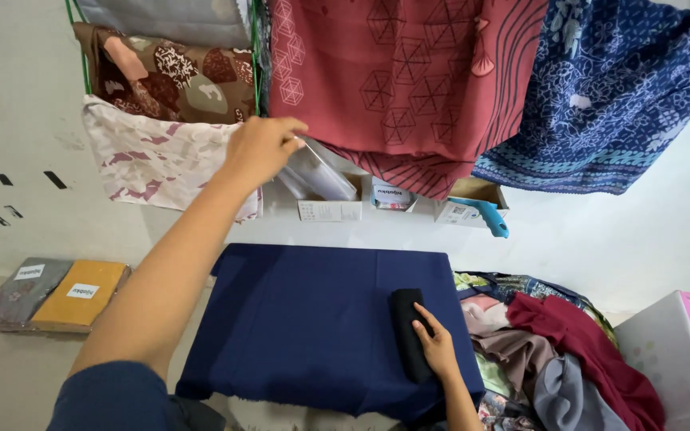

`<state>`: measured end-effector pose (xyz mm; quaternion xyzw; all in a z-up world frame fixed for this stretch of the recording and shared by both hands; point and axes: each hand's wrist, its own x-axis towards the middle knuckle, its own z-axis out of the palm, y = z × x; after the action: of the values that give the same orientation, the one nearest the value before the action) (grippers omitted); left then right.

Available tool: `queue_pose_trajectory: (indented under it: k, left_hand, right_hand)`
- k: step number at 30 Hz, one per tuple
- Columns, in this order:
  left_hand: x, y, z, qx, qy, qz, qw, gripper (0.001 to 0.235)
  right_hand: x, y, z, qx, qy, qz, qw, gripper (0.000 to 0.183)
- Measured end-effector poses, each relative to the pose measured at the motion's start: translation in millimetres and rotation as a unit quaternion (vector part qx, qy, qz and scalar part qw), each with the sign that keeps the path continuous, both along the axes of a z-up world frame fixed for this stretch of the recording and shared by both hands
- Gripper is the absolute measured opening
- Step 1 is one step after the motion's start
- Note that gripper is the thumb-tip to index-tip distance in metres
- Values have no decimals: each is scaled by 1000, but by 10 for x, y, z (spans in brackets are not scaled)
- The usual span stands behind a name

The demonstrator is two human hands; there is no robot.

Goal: The person uses a lint roller to clean a black garment, folds the item, places it into a clear plastic bag, seals the bag with a small white label, and then repeats the process with a brown piece of fabric.

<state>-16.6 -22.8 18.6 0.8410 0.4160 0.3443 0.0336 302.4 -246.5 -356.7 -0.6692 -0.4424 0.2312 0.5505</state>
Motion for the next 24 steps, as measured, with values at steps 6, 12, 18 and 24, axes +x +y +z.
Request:
queue_pose_trajectory:
  k: [6,12,18,24]
  left_hand:
    - [-412,-737,-201,19,-55,-176,983,36]
    - [-429,-1105,-1981,288,96,-280,911,21]
    - [-560,-880,-3556,351,178,-253,884,34]
    - [-589,-830,-3933,290,245,-273,884,29]
  right_hand:
    - [11,11,-58,9,-20,-3,1000,42]
    - [116,64,-210,24,-75,17,997,39]
    - [50,27,-152,-1,-75,-5,997,41]
    - [-54,-3,-74,6,-64,-27,998,40]
